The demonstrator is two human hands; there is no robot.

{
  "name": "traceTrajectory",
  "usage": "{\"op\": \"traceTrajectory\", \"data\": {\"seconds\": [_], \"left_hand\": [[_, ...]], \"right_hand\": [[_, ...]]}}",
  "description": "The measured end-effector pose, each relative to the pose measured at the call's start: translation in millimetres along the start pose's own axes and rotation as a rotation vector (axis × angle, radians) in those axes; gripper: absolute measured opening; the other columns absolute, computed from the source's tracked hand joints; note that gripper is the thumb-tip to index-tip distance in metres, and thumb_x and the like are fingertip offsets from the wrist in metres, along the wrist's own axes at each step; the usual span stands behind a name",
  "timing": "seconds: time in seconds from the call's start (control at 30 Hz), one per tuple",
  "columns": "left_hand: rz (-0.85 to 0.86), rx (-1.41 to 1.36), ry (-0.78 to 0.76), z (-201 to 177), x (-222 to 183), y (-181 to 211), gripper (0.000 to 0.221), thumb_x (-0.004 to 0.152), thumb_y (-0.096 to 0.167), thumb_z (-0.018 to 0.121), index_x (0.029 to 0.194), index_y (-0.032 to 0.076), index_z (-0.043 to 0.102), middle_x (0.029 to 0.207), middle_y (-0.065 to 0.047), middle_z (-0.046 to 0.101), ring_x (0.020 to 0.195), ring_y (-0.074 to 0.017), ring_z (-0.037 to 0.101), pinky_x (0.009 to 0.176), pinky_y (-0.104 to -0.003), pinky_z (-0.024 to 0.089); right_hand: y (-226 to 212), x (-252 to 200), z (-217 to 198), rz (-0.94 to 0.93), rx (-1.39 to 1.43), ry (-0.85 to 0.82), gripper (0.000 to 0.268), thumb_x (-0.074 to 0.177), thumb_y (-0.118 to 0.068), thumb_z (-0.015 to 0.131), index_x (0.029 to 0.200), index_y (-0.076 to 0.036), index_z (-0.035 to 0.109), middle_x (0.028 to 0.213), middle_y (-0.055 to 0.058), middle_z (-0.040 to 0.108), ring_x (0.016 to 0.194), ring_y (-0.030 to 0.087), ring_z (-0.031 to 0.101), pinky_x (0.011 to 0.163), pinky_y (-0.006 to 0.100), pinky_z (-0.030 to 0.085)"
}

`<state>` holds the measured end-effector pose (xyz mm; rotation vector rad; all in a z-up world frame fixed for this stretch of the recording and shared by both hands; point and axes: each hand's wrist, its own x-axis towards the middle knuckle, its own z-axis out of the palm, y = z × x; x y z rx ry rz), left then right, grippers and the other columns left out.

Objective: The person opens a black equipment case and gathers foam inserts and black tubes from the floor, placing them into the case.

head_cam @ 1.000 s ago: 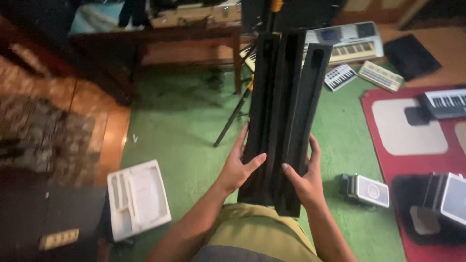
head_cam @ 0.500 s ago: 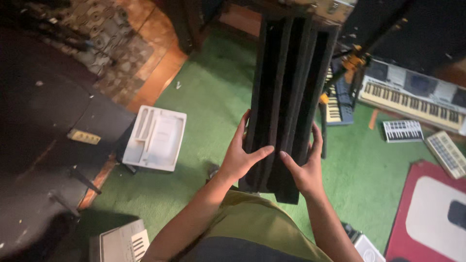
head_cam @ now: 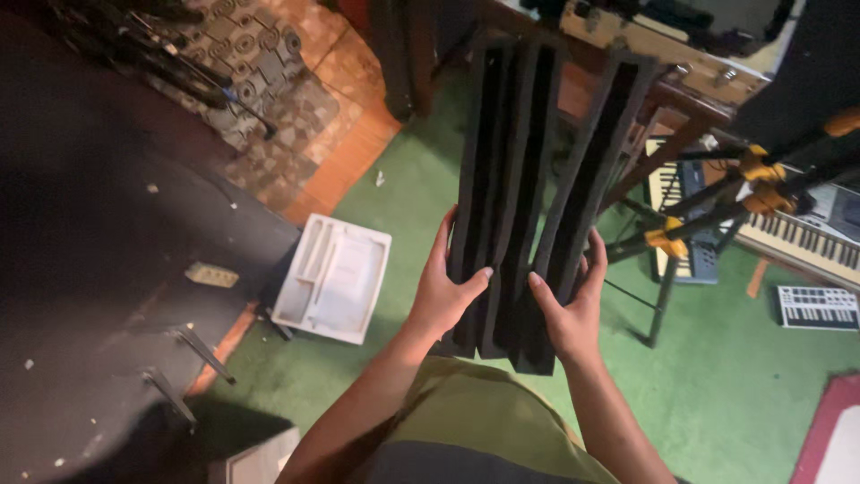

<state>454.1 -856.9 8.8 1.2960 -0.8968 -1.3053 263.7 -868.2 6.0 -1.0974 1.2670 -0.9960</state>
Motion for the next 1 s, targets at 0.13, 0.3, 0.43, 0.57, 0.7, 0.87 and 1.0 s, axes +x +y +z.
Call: {"op": "traceTrajectory", "data": {"seconds": [0.13, 0.3, 0.43, 0.57, 0.7, 0.87, 1.0], "left_hand": [[-0.006, 0.059, -0.048, -52, 43, 9, 0.095, 0.085, -0.003, 0.073, 0.163, -0.001, 0.018, 0.16, -0.017, 0.042, 0.145, -0.0225, 0.046, 0.12, -0.035, 0.038], [-0.064, 0.027, -0.097, -98, 89, 16, 0.095, 0.09, 0.006, 0.072, 0.165, 0.002, 0.015, 0.152, -0.018, 0.051, 0.138, -0.022, 0.054, 0.116, -0.035, 0.042], [-0.122, -0.039, -0.115, -115, 113, 10, 0.091, 0.094, 0.012, 0.07, 0.166, 0.004, 0.014, 0.147, -0.018, 0.055, 0.134, -0.0215, 0.057, 0.112, -0.035, 0.045], [-0.169, -0.118, -0.103, -116, 136, -7, 0.086, 0.1, 0.015, 0.064, 0.167, 0.005, 0.012, 0.144, -0.018, 0.057, 0.129, -0.0218, 0.058, 0.11, -0.035, 0.045], [-0.089, 0.005, -0.075, -121, 168, -25, 0.077, 0.104, 0.014, 0.059, 0.166, 0.003, 0.015, 0.16, -0.016, 0.041, 0.141, -0.0224, 0.047, 0.117, -0.035, 0.038], [-0.034, 0.04, -0.073, -120, 211, -45, 0.074, 0.105, 0.012, 0.058, 0.165, 0.001, 0.017, 0.17, -0.014, 0.028, 0.155, -0.0223, 0.032, 0.125, -0.035, 0.028], [-0.022, 0.033, -0.048, -108, 251, -53, 0.076, 0.102, 0.009, 0.059, 0.165, 0.001, 0.017, 0.169, -0.015, 0.029, 0.154, -0.0225, 0.032, 0.125, -0.036, 0.026]], "right_hand": [[6, 37, 56, 0.024, 0.036, -0.029, 0.095, 0.09, -0.004, 0.072, 0.165, -0.011, 0.014, 0.15, 0.019, 0.051, 0.136, 0.028, 0.056, 0.114, 0.041, 0.045], [10, 80, 102, 0.076, 0.075, -0.03, 0.096, 0.089, -0.005, 0.072, 0.165, -0.009, 0.014, 0.153, 0.019, 0.049, 0.137, 0.027, 0.054, 0.113, 0.041, 0.045], [14, 106, 113, 0.051, 0.005, -0.067, 0.088, 0.092, -0.005, 0.069, 0.165, -0.005, 0.018, 0.161, 0.02, 0.042, 0.146, 0.026, 0.046, 0.119, 0.038, 0.037], [26, 131, 115, 0.08, -0.044, -0.066, 0.071, 0.101, -0.011, 0.052, 0.165, -0.003, 0.021, 0.168, 0.017, 0.032, 0.154, 0.024, 0.032, 0.124, 0.034, 0.025], [45, 166, 110, 0.104, 0.147, -0.1, 0.064, 0.104, -0.014, 0.041, 0.165, -0.003, 0.022, 0.172, 0.014, 0.027, 0.159, 0.022, 0.023, 0.127, 0.033, 0.017], [72, 220, 103, 0.093, 0.087, -0.141, 0.059, 0.105, -0.012, 0.046, 0.16, -0.001, 0.028, 0.16, 0.016, 0.04, 0.15, 0.023, 0.036, 0.124, 0.034, 0.025], [79, 268, 98, 0.086, 0.165, -0.131, 0.058, 0.105, -0.011, 0.047, 0.159, -0.001, 0.031, 0.16, 0.015, 0.041, 0.149, 0.022, 0.037, 0.123, 0.034, 0.026]]}}
